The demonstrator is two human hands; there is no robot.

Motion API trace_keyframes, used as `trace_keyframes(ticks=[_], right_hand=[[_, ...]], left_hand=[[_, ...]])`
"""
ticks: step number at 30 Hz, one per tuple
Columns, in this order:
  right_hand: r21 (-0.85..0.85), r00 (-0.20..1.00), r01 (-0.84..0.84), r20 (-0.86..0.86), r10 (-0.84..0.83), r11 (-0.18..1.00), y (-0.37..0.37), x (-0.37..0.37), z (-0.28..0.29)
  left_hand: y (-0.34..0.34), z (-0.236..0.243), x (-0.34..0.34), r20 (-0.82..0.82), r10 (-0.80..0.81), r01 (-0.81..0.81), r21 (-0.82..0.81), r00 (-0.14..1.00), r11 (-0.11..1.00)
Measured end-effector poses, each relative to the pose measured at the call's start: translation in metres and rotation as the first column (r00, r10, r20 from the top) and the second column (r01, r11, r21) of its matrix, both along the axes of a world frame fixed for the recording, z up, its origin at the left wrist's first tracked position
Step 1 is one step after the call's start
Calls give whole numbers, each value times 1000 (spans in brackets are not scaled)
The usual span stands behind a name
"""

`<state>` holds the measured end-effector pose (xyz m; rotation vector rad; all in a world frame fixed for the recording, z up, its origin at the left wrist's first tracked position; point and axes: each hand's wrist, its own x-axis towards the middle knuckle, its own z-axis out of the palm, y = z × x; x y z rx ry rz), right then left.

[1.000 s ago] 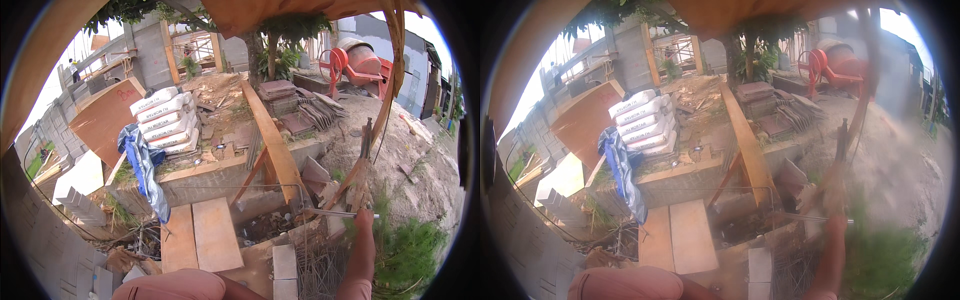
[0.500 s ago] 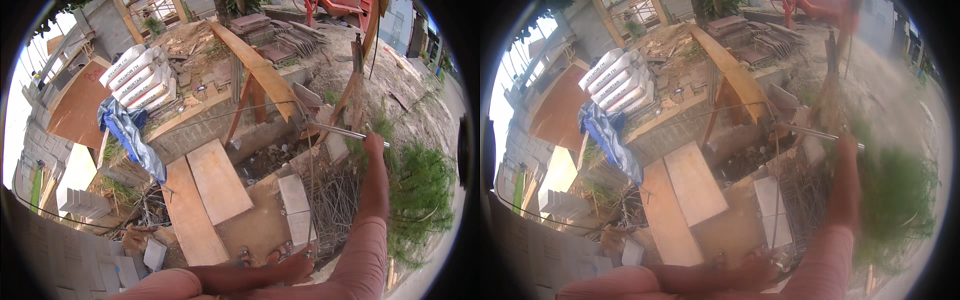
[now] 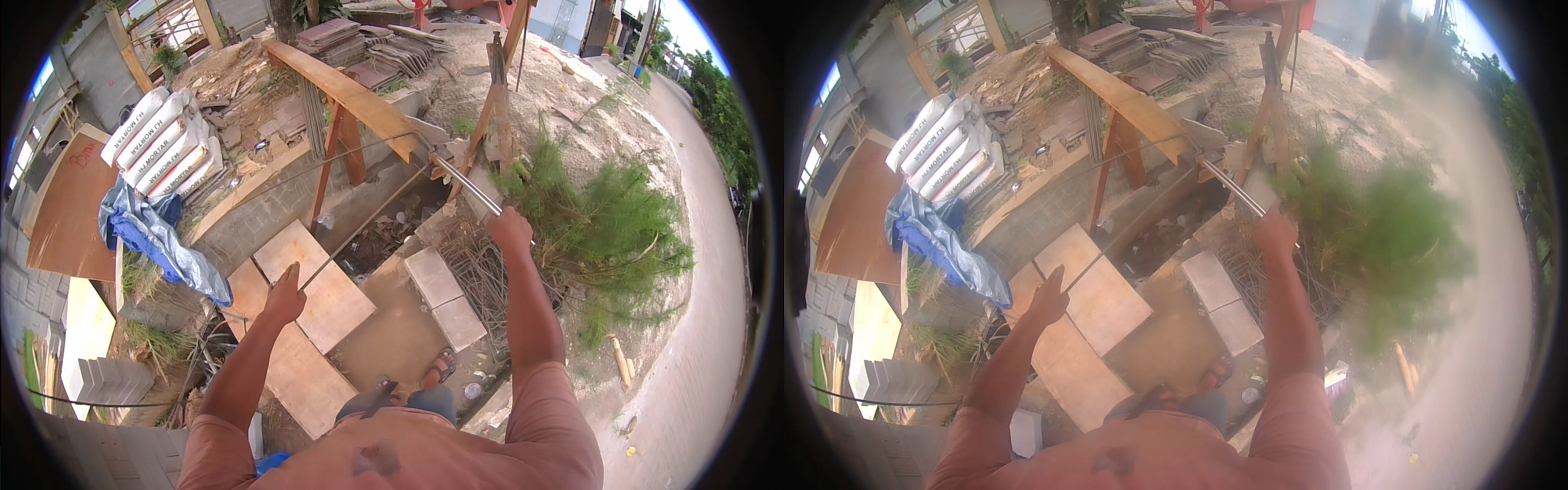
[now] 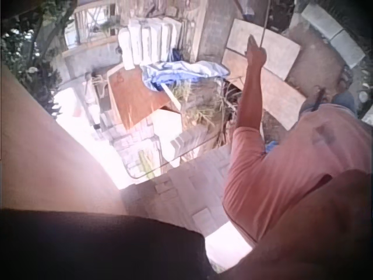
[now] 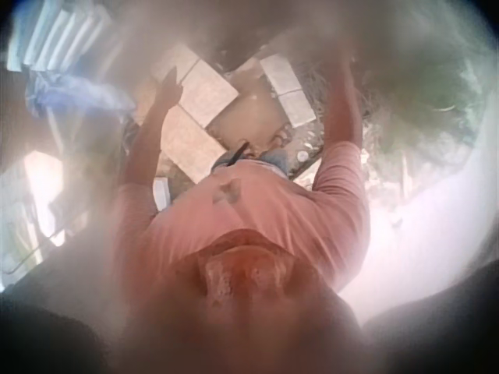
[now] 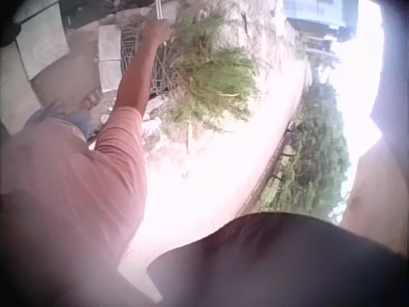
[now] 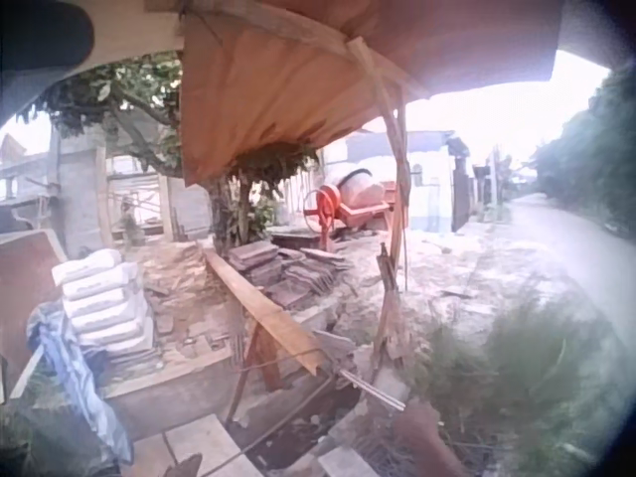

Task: The person repeatedly bends a metal rod using a manual bending jig. They position the rod in the jig and apply force to bend it, then remove and reposition it for additional bends.

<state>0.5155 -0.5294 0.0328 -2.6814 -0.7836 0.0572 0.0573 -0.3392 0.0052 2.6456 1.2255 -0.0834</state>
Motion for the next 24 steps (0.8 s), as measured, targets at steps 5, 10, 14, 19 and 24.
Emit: trace_keyframes(ticks=[5,10,14,19,24], right_hand=[[20,998,-54,23,54,998,-11,9,-2],[-26,995,-87,-56,85,996,-15,5,5],[-27,987,-158,-25,157,987,-21,26,-4],[-11,991,-120,-63,119,993,-24,11,-10],[-158,986,122,-95,-138,980,-17,-8,17]], left_hand=[[-18,-30,65,213,134,-138,5,968,990],[-7,-17,65,192,280,-282,-19,941,959],[1,-19,64,185,276,-275,-33,943,961],[14,-9,63,221,292,-245,-216,931,945],[33,-12,52,281,304,-125,-515,910,848]])
